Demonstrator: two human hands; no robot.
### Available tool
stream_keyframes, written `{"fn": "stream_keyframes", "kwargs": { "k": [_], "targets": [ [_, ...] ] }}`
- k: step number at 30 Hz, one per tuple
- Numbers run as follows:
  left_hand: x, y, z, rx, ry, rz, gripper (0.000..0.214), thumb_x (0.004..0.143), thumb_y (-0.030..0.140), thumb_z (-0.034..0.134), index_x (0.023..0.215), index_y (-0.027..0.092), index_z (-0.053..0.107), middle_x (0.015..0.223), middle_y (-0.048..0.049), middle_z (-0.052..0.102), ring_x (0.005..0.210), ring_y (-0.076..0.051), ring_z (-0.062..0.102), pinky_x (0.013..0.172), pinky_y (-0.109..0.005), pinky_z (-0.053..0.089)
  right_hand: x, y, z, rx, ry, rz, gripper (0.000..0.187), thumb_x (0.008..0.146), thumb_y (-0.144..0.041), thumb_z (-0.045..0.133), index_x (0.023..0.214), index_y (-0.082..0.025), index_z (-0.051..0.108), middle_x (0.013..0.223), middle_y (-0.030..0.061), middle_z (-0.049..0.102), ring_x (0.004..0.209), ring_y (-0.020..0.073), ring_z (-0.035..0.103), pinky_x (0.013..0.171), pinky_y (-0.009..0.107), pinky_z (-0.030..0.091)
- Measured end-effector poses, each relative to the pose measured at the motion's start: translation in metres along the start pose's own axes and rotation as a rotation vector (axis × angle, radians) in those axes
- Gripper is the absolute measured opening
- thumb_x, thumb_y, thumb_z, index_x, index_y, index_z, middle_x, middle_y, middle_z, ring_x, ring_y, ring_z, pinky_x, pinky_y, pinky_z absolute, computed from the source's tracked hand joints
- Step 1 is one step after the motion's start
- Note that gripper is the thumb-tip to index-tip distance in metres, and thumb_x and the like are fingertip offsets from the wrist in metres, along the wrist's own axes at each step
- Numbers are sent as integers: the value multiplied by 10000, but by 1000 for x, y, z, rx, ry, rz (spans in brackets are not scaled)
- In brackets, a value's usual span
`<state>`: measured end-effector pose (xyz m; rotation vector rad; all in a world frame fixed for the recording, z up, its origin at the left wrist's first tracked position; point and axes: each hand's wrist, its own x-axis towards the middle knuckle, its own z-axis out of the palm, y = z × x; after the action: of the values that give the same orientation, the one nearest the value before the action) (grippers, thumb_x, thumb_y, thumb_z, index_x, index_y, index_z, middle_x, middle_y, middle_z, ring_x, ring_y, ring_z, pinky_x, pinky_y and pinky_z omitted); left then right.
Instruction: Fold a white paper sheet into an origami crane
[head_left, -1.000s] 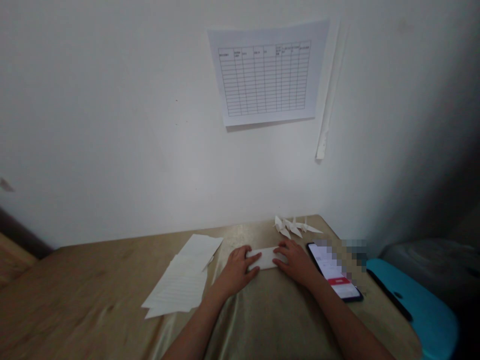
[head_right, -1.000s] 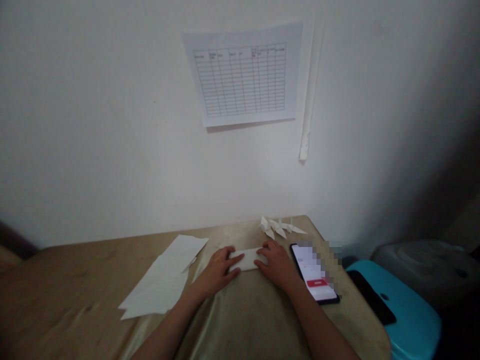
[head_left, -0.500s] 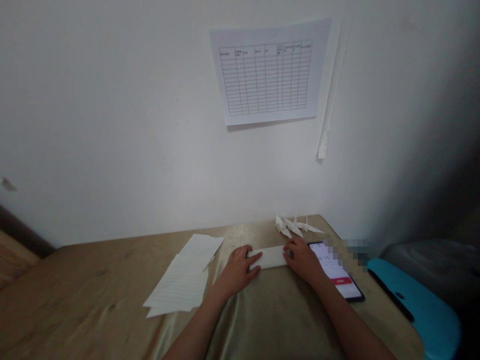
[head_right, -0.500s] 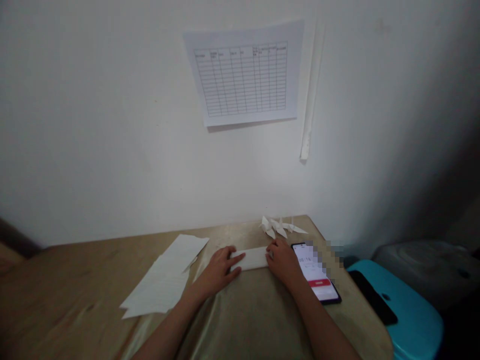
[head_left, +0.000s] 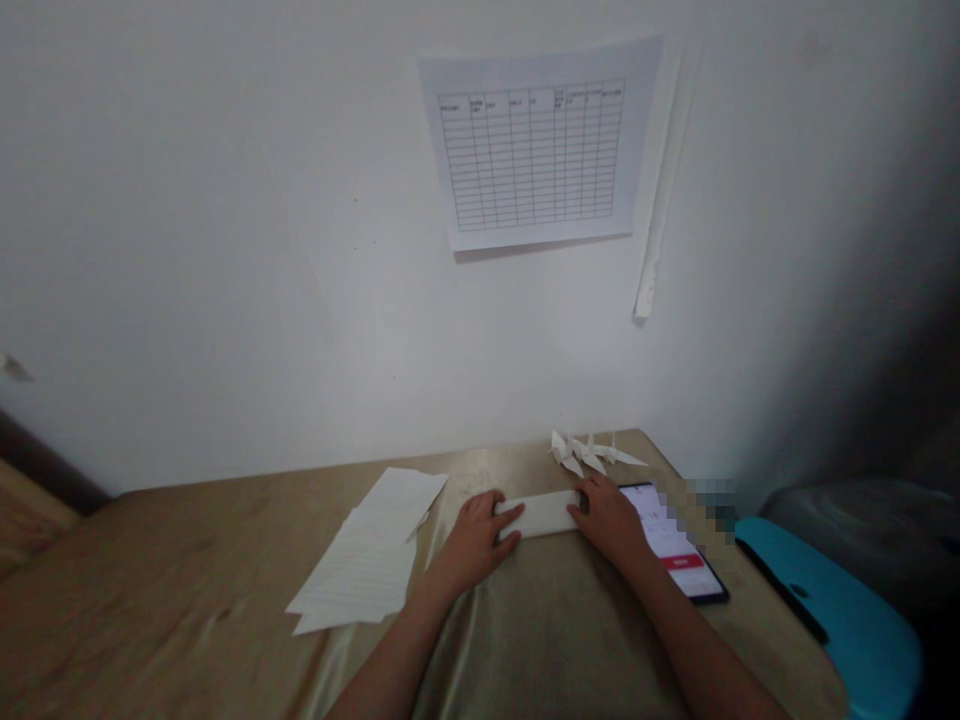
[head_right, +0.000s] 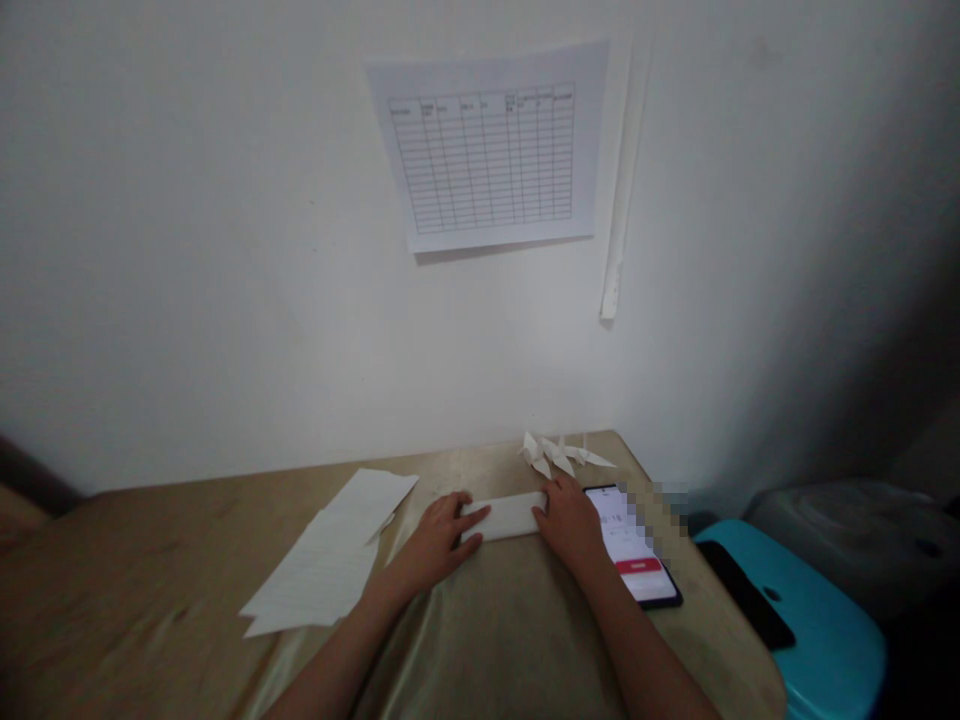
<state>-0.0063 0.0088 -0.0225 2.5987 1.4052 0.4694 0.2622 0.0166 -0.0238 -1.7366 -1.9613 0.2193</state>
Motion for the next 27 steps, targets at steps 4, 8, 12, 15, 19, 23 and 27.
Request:
{"fn": "stream_keyframes", "kwargs": {
  "k": [4,8,12,15,19,23,27],
  "targets": [
    [0,2,-2,4,-12,-1,465,943,375,627,1405,334,610,1376,-105,540,1275,-290,517,1127,-501,421,0,-1,-1,-15,-17,23,233,854,-293,619,1066,-234,697,1199,126,653,1180,309,585,1011,436,490],
    [0,3,-3,16,-30,-12,474,945,361,624,1417,332,598,1381,-106,539,1267,-286,526,1136,-505,412,1,-3,-3,-55,-45,41,260,885,-295,581,1107,-204,683,1214,118,648,1212,289,566,1036,405,470],
    [0,3,-3,13,-20,-12,469,944,367,624,1412,334,604,1377,-104,545,1274,-287,525,1142,-501,406,1,-4,-4,-88,-53,44,255,909,-293,555,1104,-190,684,1202,124,649,1193,288,570,1033,393,470],
    [0,3,-3,11,-20,-20,468,939,366,628,1405,336,611,1374,-101,549,1271,-289,526,1140,-501,410,1,-4,-3,-90,-57,43,254,918,-286,543,1101,-188,689,1184,130,652,1192,292,566,1039,393,461],
    [0,5,-4,18,-24,-25,473,937,359,625,1409,319,612,1369,-109,552,1256,-286,533,1137,-496,412,1,-5,-3,-70,-45,36,261,930,-304,528,1092,-193,700,1178,136,650,1176,294,566,1028,395,454],
    [1,6,-5,18,-22,-25,471,930,355,627,1400,322,619,1362,-104,559,1241,-281,539,1131,-495,418,1,-5,-3,-63,-34,37,254,933,-309,521,1072,-209,707,1159,129,655,1151,293,570,1012,401,457],
    [1,8,-7,21,-19,-29,470,926,354,629,1395,328,623,1352,-100,565,1239,-279,538,1125,-489,425,1,-4,-1,-82,-21,34,237,938,-309,517,1056,-223,704,1146,119,655,1138,290,573,1006,403,462]
  ]
}}
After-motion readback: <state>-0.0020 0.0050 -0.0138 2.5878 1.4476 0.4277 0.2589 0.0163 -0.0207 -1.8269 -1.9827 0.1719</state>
